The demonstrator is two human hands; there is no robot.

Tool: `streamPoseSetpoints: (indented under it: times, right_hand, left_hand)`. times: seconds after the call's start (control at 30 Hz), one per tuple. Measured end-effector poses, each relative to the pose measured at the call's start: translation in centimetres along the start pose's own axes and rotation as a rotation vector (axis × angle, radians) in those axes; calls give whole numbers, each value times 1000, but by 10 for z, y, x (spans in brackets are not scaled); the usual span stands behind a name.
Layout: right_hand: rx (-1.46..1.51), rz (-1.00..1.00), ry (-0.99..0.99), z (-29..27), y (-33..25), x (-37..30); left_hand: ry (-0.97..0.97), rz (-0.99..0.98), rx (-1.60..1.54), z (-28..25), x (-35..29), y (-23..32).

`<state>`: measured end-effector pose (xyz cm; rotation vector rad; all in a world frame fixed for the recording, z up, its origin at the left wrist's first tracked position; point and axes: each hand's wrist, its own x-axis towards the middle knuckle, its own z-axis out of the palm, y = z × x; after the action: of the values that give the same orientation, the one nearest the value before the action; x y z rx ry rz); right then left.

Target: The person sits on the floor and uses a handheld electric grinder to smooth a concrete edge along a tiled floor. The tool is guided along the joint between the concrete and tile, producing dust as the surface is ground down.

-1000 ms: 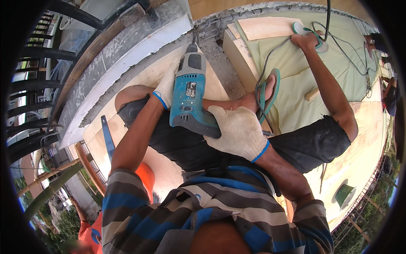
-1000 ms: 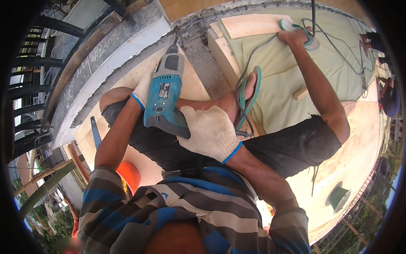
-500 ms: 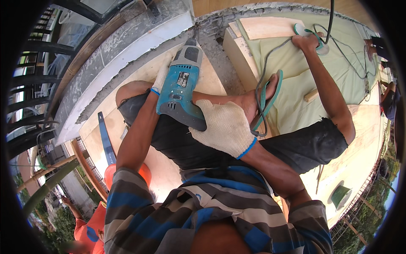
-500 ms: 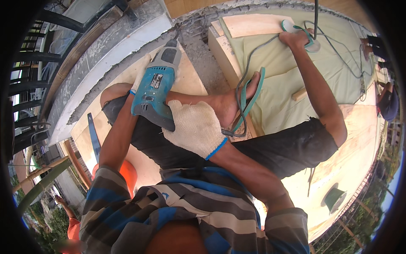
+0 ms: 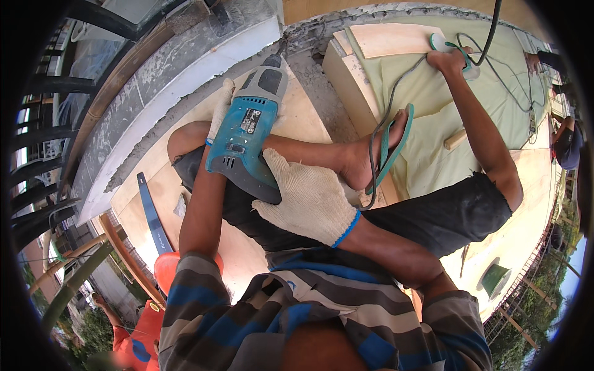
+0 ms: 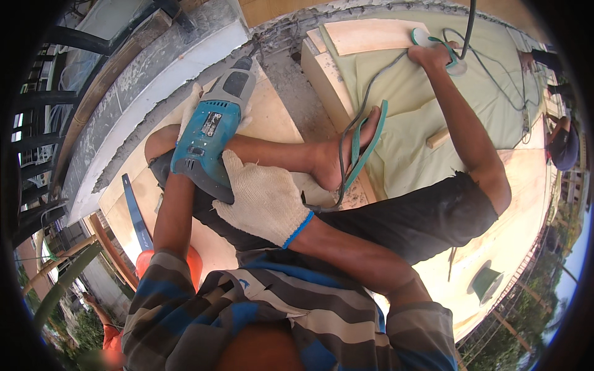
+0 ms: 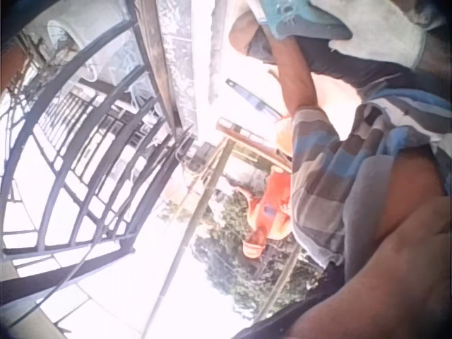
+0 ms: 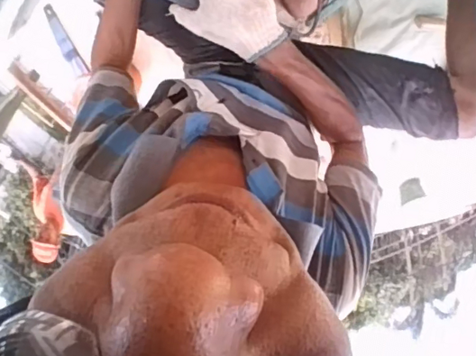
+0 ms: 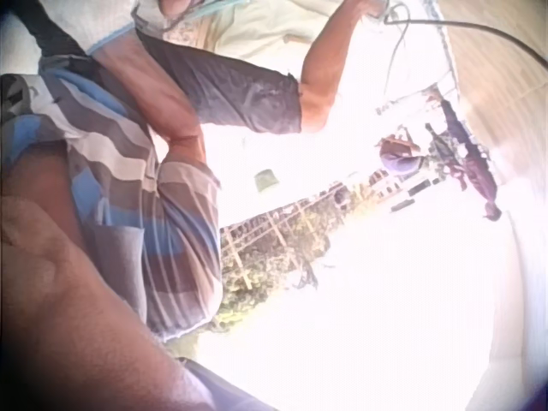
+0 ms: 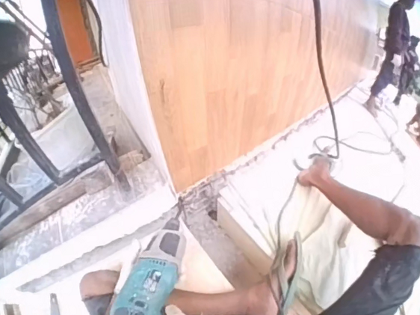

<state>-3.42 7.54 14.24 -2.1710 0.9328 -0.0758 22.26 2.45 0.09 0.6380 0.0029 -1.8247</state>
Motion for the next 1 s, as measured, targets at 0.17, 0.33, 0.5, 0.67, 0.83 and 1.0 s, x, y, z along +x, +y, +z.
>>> streamPoseSetpoints:
  times: [0.17,0.33,0.5,0.67,0.83,1.0]
  right_hand:
    - [157,-9,-23,24,-32,35]
    - [152,-85,-11,10,-48,29]
    - [29,-209,-101,-24,-6,-40]
    - [-84,-134,-32,-39,20,-60]
    - [-122,-35,2,-46,20,-76]
    - [-159,2,17,-60,36,-89]
  left_hand:
    - [12,162,-64,15,-29,-2]
    - [59,360,150,20,-51,-16]
    - [56,96,-26,1,-33,-20]
    - [101,-50,-60,-7,-11,-22]
    - [53,-32,19,6,1,-38]
    - [6,-83,-60,20,17,-66]
